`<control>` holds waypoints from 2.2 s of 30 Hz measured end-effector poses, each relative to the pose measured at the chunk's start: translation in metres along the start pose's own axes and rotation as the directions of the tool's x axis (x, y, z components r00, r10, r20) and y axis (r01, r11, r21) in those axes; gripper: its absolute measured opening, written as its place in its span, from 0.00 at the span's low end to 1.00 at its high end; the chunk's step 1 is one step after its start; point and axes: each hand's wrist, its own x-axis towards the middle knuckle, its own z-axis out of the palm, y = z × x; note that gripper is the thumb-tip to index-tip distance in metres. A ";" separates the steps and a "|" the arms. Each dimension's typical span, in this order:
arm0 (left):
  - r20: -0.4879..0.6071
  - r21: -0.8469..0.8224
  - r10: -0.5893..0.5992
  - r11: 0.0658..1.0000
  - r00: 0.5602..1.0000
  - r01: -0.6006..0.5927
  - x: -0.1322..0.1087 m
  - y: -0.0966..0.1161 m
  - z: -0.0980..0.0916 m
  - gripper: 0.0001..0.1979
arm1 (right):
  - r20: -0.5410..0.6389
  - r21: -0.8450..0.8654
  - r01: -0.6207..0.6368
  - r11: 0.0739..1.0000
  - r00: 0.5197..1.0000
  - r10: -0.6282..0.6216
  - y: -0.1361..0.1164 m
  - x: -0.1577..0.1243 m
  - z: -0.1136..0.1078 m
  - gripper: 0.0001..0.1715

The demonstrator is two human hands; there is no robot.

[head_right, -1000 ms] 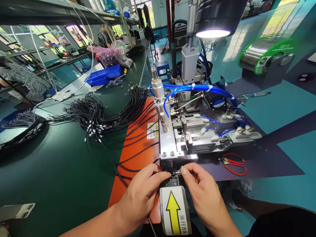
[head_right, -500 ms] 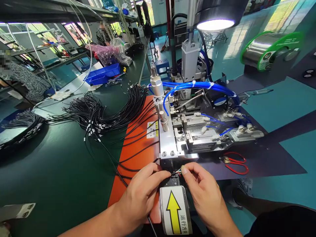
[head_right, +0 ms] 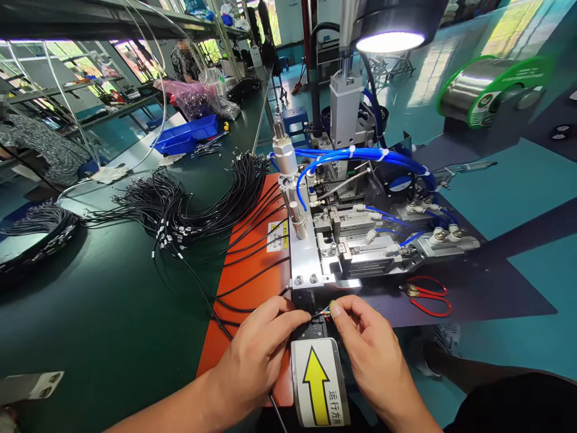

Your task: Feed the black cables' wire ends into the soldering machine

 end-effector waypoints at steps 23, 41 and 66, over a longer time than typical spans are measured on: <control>0.008 0.062 0.003 0.998 1.000 -0.003 0.001 0.001 0.001 0.15 | -0.006 0.021 -0.002 1.000 1.000 0.002 0.005 0.002 0.002 0.24; 0.013 0.072 0.005 0.997 1.000 -0.006 0.001 0.002 0.000 0.15 | -0.059 0.056 -0.016 0.998 0.998 0.020 0.006 -0.002 0.007 0.23; 0.086 0.432 0.018 0.900 0.996 -0.054 0.009 0.012 -0.003 0.15 | -0.075 -0.036 0.041 0.999 0.996 -0.044 0.011 0.000 0.011 0.24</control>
